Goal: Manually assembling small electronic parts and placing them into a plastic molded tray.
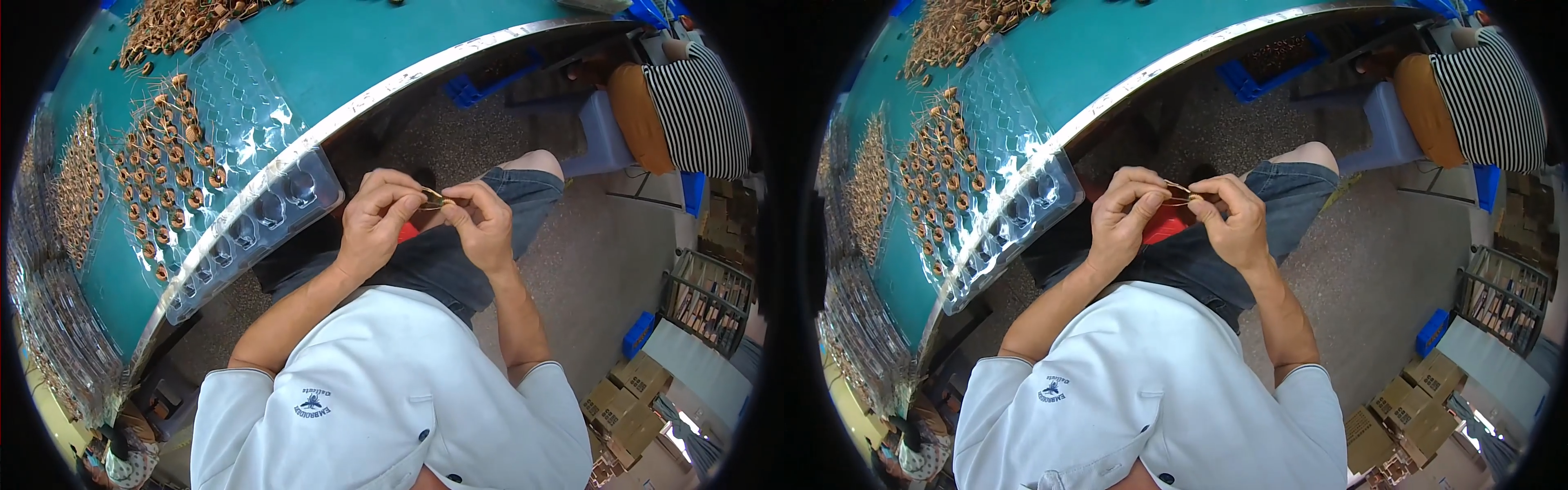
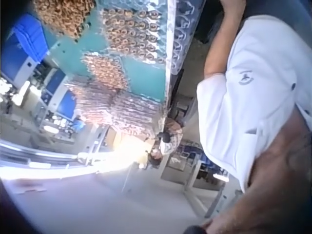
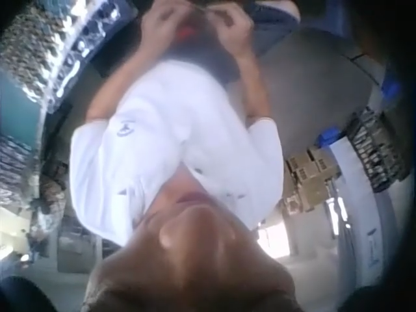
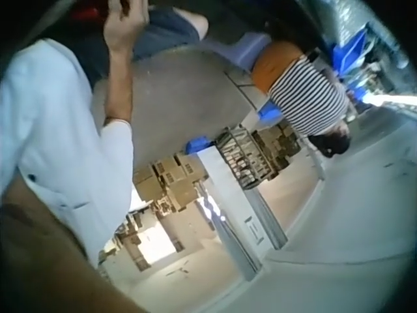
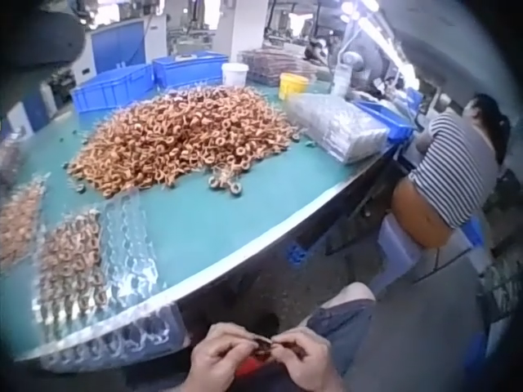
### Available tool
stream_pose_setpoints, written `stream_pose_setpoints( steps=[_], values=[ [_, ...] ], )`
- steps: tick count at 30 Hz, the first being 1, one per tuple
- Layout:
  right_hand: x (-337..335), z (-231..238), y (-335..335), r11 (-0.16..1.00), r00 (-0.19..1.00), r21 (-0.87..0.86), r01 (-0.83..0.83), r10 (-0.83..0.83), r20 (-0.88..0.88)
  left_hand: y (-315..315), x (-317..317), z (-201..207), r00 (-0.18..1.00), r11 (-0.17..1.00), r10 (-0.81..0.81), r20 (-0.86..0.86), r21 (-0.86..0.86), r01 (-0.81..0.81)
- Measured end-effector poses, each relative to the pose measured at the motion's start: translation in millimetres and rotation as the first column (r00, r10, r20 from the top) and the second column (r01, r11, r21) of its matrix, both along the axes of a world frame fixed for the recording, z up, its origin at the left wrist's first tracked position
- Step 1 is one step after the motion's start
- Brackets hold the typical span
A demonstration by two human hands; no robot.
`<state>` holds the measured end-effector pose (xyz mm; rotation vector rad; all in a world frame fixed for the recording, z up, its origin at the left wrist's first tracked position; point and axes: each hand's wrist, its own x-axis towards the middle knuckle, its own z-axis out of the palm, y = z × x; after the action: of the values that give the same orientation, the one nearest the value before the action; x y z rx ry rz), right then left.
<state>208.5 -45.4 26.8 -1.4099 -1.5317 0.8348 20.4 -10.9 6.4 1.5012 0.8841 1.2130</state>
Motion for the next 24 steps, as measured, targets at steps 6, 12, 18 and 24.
stream_pose_setpoints(
  steps=[6, 12, 18, 24],
  values=[
    [12.1, -5.5, -2.7, 0.9, 0.556, -0.408, -0.152, -0.264, -0.789, 4.4, -1.6, 7.0, 0.988, 0.979, -0.155, -0.009, -0.136, 0.152],
    [6.4, -14.5, -12.4, 0.803, 0.453, -0.501, -0.324, -0.333, -0.827, 6.1, -2.2, 4.7, 0.969, 0.981, -0.194, -0.153, -0.002, 0.196],
    [-3.0, -12.5, -16.6, 0.877, 0.852, -0.468, -0.108, -0.161, -0.498, 3.5, -5.3, 11.3, 0.938, 0.938, -0.259, -0.229, -0.293, 0.187],
    [1.7, -6.6, -17.6, 0.968, 0.996, -0.239, -0.08, 0.067, -0.058, 0.7, -5.7, 11.9, 0.959, 0.744, -0.283, 0.008, -0.629, 0.225]
  ],
)
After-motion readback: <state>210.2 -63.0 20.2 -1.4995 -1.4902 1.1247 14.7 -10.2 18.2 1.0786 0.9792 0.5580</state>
